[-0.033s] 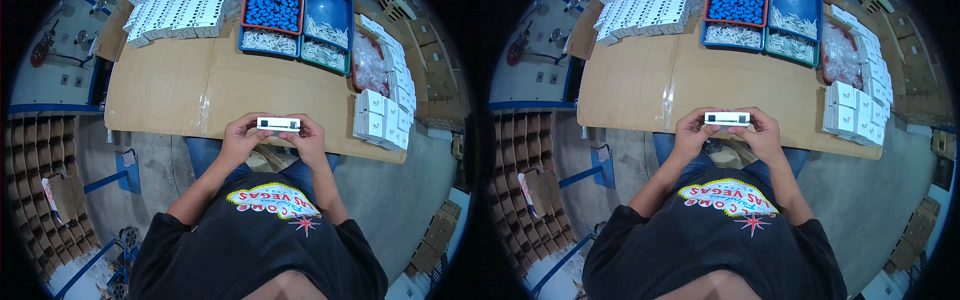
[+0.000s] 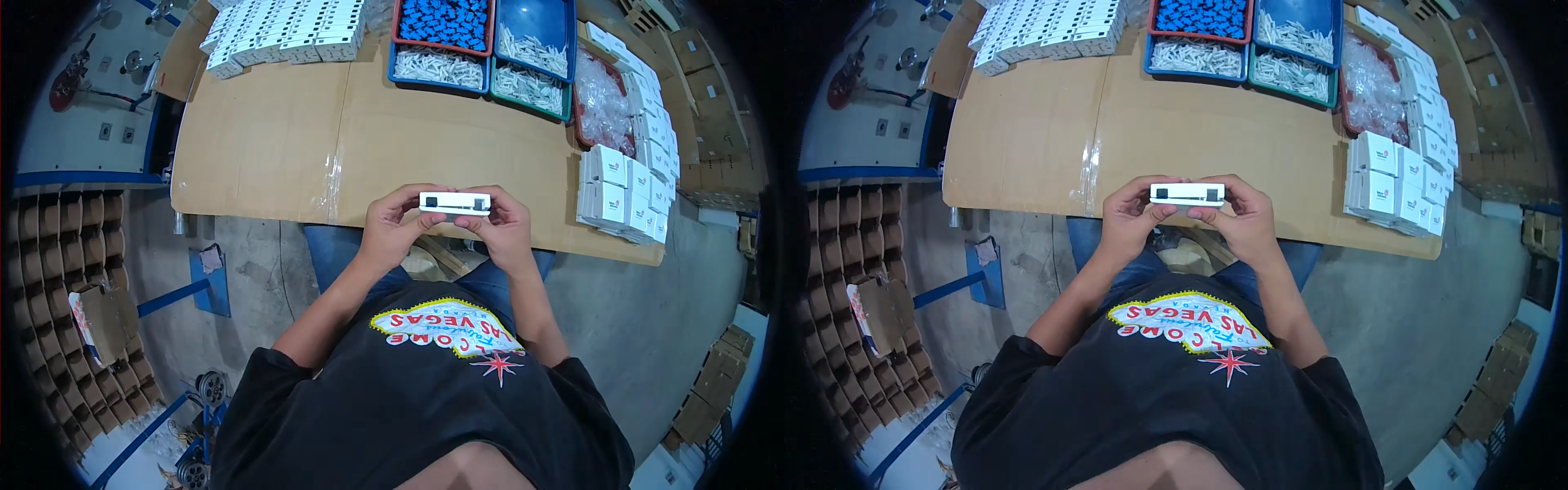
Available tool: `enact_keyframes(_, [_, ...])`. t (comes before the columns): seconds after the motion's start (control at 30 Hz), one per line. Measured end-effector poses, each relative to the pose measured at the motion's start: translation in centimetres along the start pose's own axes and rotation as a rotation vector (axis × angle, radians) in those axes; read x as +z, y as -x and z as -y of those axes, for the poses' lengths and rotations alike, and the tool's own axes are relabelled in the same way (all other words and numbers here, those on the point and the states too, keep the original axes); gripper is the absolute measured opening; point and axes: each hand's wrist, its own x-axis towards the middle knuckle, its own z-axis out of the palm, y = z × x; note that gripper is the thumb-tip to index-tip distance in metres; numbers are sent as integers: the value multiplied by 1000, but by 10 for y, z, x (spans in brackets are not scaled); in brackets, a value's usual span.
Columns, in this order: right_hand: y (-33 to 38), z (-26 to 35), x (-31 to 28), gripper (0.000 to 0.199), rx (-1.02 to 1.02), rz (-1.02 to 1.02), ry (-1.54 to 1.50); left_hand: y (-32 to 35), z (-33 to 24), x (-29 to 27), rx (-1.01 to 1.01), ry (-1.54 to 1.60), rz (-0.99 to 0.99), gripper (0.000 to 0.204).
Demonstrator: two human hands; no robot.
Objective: The person assembles small electrical components by inserting white plastic pieces into a white rectangular housing. They then place a blue plastic cap into the assembly and close the housing. The person repeats this process for multiple units, stacking the finished products on the table.
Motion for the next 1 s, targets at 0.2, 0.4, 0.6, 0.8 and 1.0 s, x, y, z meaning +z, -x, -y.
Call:
enact_keyframes(0.2, [4, 3, 0, 37, -40, -23, 80, -2, 2, 0, 38, -44, 24, 36])
enact_keyframes(0.4, [4, 3, -2, 36, -40, -25, 76, -2, 3, 4, 59, -59, 21, 38])
enact_keyframes(0.6, [4, -1, -4, 36, -59, -12, 46, -1, 1, 5, 81, -70, 28, 40])
enact_keyframes(0.8, [2, -5, -3, 38, -100, -6, -43, -1, 0, 6, 76, -77, 18, 39])
enact_keyframes(1.0, [-2, -5, -6, 39, -81, 50, -58, 3, 1, 2, 59, -139, 24, 38])
